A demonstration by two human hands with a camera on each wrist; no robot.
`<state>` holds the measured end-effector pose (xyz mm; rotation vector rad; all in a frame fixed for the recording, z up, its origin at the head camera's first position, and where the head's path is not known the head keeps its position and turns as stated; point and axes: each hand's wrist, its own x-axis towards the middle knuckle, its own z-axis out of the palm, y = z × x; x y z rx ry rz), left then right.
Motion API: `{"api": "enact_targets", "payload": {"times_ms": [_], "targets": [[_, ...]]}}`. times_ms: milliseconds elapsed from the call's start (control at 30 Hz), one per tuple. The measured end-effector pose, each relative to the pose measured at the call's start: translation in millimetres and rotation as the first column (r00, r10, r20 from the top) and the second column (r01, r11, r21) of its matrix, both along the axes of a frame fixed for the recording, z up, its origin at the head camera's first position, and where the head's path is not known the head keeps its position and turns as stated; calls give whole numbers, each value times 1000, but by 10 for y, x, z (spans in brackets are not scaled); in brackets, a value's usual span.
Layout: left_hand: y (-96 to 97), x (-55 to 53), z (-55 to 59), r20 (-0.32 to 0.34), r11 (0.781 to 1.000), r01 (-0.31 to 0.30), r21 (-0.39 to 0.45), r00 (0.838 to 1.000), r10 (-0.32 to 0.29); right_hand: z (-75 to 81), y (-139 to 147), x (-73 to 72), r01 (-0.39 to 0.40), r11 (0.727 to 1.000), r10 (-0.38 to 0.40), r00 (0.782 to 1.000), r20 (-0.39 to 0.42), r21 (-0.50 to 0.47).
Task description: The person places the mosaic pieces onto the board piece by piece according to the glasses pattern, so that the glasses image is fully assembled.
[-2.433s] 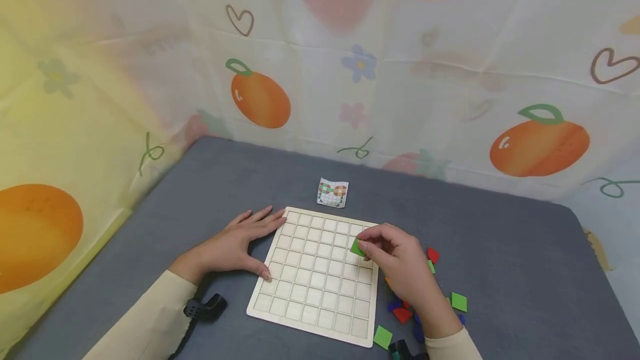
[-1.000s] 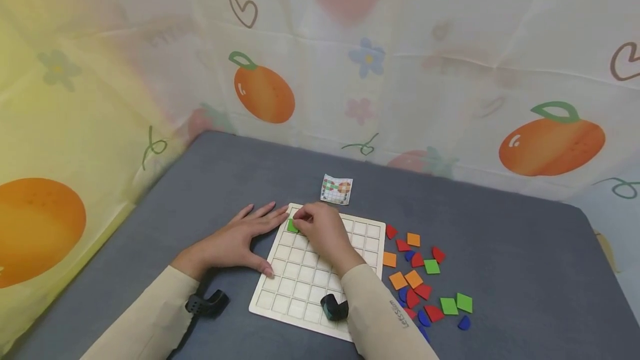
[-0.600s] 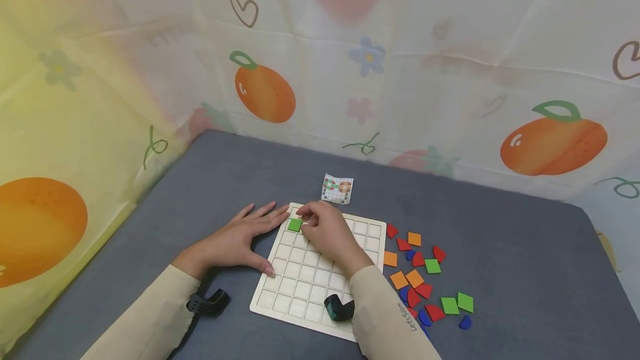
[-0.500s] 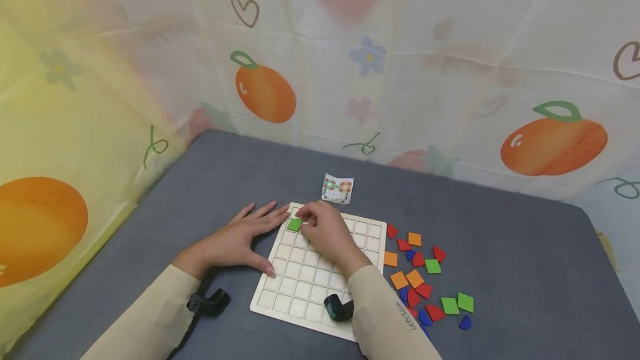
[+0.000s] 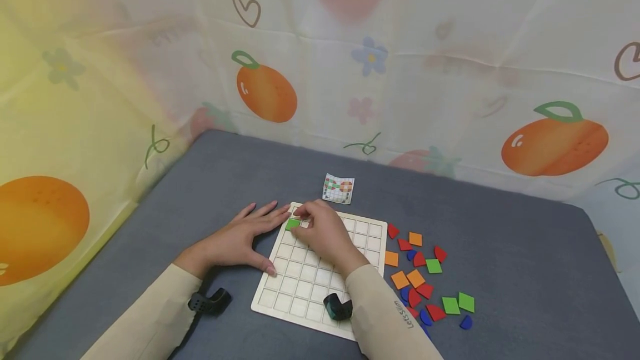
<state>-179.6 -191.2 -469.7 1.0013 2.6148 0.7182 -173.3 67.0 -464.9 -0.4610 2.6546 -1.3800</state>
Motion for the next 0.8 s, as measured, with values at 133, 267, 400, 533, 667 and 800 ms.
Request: {"api": "enact_targets", "payload": {"times_ms": [133, 267, 400, 533, 667, 800], "targets": [[4, 2, 0, -7, 1000, 3, 8, 1000, -3, -4, -14, -1, 0, 1000, 0, 1000, -28, 18], [2, -2, -6, -9, 1000, 4, 8, 1000, -3, -13, -30, -3, 5, 999, -3, 999, -42, 39], [4, -6, -7, -5, 1000, -2, 0, 1000, 2, -23, -46, -9, -2, 998, 5, 999, -51, 65], [2, -7, -16, -11, 1000, 0, 8, 1000, 0, -21, -61, -8, -6, 996, 10, 999, -44, 94], [-3, -6, -16, -15, 1000, 2, 7, 1000, -2, -17, -68, -11, -15, 992, 20, 999, -37, 122], [-7, -8, -19, -13, 1000, 2, -1, 1000, -3, -19, -61, -9, -14, 992, 18, 999, -34, 128]]}}
